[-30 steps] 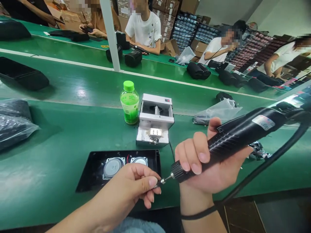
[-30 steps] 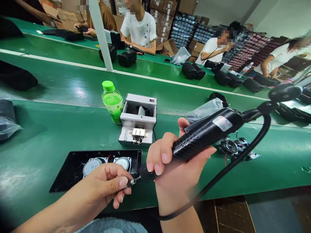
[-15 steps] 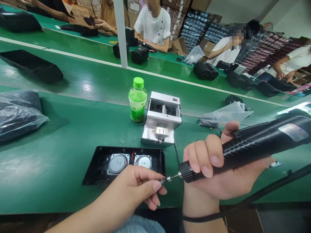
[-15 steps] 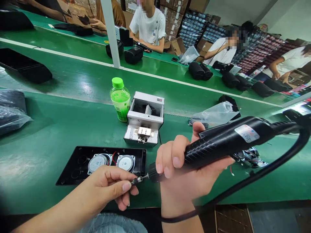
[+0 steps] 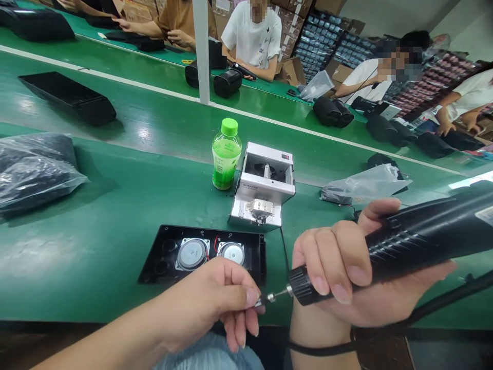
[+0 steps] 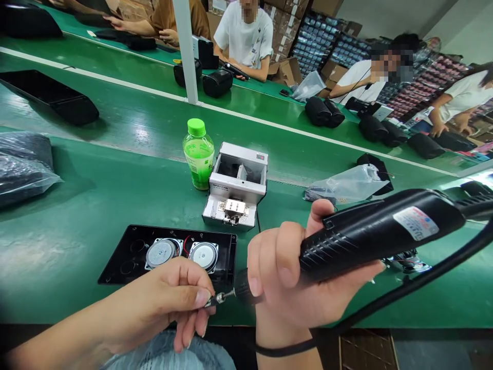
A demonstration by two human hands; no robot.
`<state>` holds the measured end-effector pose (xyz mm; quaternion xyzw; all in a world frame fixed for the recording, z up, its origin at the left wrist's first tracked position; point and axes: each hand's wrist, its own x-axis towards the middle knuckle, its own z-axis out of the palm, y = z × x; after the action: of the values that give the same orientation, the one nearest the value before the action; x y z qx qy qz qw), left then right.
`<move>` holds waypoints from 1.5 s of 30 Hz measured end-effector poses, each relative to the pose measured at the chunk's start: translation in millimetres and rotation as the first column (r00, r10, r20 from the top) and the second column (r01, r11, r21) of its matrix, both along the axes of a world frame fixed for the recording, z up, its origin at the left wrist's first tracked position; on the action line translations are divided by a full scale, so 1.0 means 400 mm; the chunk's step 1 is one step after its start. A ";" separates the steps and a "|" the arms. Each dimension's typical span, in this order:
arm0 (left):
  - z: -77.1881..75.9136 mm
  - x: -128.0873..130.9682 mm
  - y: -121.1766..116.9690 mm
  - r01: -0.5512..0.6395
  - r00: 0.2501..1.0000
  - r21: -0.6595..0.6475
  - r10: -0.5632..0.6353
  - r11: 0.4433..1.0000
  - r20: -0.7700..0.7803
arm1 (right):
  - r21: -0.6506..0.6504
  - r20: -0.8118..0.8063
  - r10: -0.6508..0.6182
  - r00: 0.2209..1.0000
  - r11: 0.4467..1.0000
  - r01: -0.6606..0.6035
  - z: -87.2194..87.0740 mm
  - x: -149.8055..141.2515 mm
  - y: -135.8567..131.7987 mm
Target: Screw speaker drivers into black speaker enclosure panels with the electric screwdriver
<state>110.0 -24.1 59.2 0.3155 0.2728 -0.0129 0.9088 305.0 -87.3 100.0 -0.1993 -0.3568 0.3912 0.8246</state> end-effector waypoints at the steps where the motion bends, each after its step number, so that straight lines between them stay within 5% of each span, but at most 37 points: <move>1: -0.001 -0.001 -0.001 0.024 1.000 -0.002 -0.024 1.000 0.013 | 0.003 -0.003 0.019 1.000 1.000 -0.019 0.000 0.001 -0.001; 11: 0.009 -0.013 -0.008 0.158 0.984 0.096 -0.165 0.983 0.065 | 0.033 -0.083 0.068 0.994 0.997 -0.066 0.015 -0.017 -0.001; 24: 0.000 0.005 -0.008 0.084 0.995 -0.041 -0.082 0.996 0.053 | 0.002 0.005 0.007 1.000 1.000 -0.007 0.012 -0.004 0.000; 33: -0.007 -0.006 -0.007 0.022 0.999 0.042 -0.024 0.999 0.044 | -0.037 -0.011 -0.062 0.998 0.997 0.062 0.008 -0.013 0.003; 45: 0.002 -0.008 -0.009 0.088 0.995 0.121 -0.093 0.989 0.036 | -0.029 0.013 -0.041 0.999 0.999 0.041 0.007 -0.023 0.005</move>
<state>106.6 -27.6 59.8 0.3814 0.2397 -0.0315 0.8922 295.7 -85.2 102.6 -0.2209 -0.3520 0.3782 0.8272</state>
